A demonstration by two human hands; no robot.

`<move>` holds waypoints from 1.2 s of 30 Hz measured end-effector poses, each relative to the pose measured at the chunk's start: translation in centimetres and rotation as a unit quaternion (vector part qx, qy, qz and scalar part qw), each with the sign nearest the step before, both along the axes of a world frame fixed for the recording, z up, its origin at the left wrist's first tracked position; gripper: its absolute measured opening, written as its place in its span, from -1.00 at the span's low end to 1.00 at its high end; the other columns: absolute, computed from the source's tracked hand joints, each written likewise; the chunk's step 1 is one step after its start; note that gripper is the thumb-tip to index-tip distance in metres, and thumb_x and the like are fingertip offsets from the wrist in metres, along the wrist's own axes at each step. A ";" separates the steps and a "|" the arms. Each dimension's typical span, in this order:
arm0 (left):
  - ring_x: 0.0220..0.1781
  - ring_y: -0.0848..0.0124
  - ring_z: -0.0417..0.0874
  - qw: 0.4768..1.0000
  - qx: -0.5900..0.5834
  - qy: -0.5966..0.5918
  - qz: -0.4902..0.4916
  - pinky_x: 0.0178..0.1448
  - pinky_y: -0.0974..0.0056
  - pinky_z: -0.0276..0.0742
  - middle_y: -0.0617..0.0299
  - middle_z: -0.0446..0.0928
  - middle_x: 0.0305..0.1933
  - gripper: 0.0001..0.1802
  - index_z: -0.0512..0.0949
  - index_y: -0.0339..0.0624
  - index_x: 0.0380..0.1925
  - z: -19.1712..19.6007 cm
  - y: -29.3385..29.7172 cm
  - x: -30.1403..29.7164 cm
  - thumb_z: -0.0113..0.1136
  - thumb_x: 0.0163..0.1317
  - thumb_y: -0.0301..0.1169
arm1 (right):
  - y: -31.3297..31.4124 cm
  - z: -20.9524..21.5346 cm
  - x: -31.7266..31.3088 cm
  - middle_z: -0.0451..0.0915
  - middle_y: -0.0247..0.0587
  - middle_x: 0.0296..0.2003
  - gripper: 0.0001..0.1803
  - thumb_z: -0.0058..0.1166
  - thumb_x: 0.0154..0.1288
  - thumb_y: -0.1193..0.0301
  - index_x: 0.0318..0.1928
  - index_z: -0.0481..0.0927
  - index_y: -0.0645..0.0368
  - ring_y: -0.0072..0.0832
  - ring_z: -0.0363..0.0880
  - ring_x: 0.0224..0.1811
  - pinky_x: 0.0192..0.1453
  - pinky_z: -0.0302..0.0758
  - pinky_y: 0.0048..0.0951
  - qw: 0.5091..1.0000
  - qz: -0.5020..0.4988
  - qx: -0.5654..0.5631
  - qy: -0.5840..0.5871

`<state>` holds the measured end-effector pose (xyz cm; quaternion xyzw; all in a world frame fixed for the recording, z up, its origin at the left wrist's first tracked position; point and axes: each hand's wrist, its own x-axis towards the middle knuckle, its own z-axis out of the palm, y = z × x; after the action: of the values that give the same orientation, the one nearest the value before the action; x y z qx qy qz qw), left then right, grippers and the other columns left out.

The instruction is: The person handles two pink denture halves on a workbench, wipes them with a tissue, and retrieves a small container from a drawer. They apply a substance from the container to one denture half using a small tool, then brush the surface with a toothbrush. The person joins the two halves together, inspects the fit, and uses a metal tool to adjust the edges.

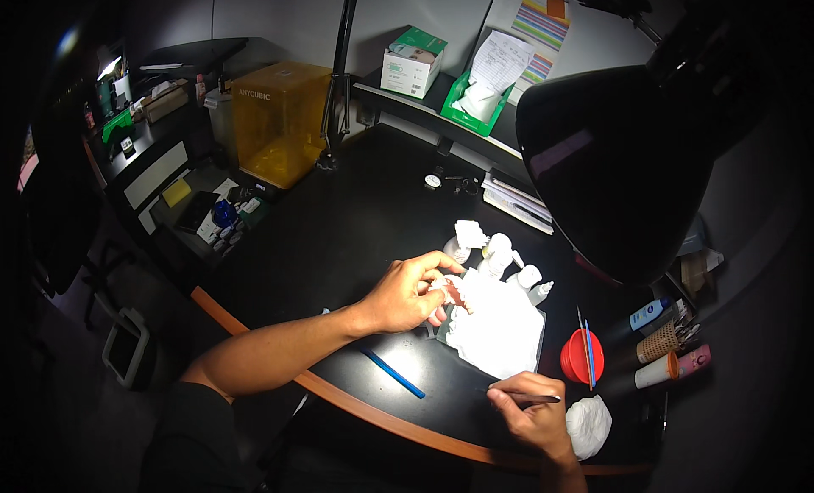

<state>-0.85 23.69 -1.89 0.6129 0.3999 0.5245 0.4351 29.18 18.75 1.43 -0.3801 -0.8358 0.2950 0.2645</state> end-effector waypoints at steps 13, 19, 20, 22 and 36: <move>-0.30 0.38 0.79 0.973 -0.138 -0.132 -0.131 -0.23 0.29 0.81 -0.02 0.73 -0.02 -0.70 0.47 -0.38 0.07 -0.5 -2.1 2.3 -0.02 0.36 -0.66 | 3.2 -1.2 -3.6 0.57 -0.10 -0.22 -0.82 0.18 0.33 0.75 -0.13 0.53 0.32 -0.54 0.58 -0.35 -0.27 0.56 -0.56 0.938 -0.038 0.174 0.298; -0.28 0.34 0.81 0.967 -0.157 -0.132 -0.153 -0.21 0.28 0.79 -0.04 0.72 -0.04 -0.65 0.41 -0.36 0.14 -0.7 -2.8 2.7 -0.04 0.36 -0.66 | 2.6 -3.7 -2.9 0.65 0.00 -0.30 -0.84 0.31 0.22 0.69 -0.21 0.63 0.31 -0.28 0.69 -0.27 -0.16 0.61 -0.40 0.950 -0.077 0.238 0.187; -0.27 0.37 0.80 0.963 -0.170 -0.133 -0.161 -0.20 0.30 0.79 -0.03 0.71 -0.02 -0.58 0.42 -0.35 0.23 -0.3 -3.0 2.7 -0.05 0.38 -0.66 | 2.7 -3.3 -3.1 0.66 -0.02 -0.31 -0.82 0.33 0.20 0.68 -0.19 0.65 0.30 -0.28 0.69 -0.28 -0.16 0.61 -0.39 0.944 -0.060 0.281 0.162; -0.28 0.41 0.77 0.963 -0.167 -0.131 -0.166 -0.19 0.31 0.79 -0.02 0.72 0.00 -0.55 0.44 -0.33 0.30 -1.1 -3.1 3.1 -0.05 0.43 -0.65 | 2.8 -3.1 -3.2 0.66 -0.04 -0.31 -0.80 0.36 0.16 0.68 -0.19 0.66 0.28 -0.27 0.69 -0.29 -0.18 0.62 -0.38 0.941 -0.048 0.304 0.143; -0.19 0.43 0.73 0.920 -0.242 -0.191 -0.242 -0.07 0.33 0.75 0.01 0.68 0.17 -0.49 0.39 -0.37 0.38 -1.0 -2.9 3.0 0.08 0.44 -0.62 | 4.4 -4.5 -1.7 0.64 -0.04 -0.25 -0.84 0.31 0.22 0.69 -0.19 0.67 0.33 -0.44 0.65 -0.29 -0.22 0.58 -0.52 0.952 -0.116 0.197 0.203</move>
<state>2.19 20.83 -2.90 0.4555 0.2634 0.3970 0.7520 27.51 23.14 -3.04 -0.3467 -0.7558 0.1624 0.5312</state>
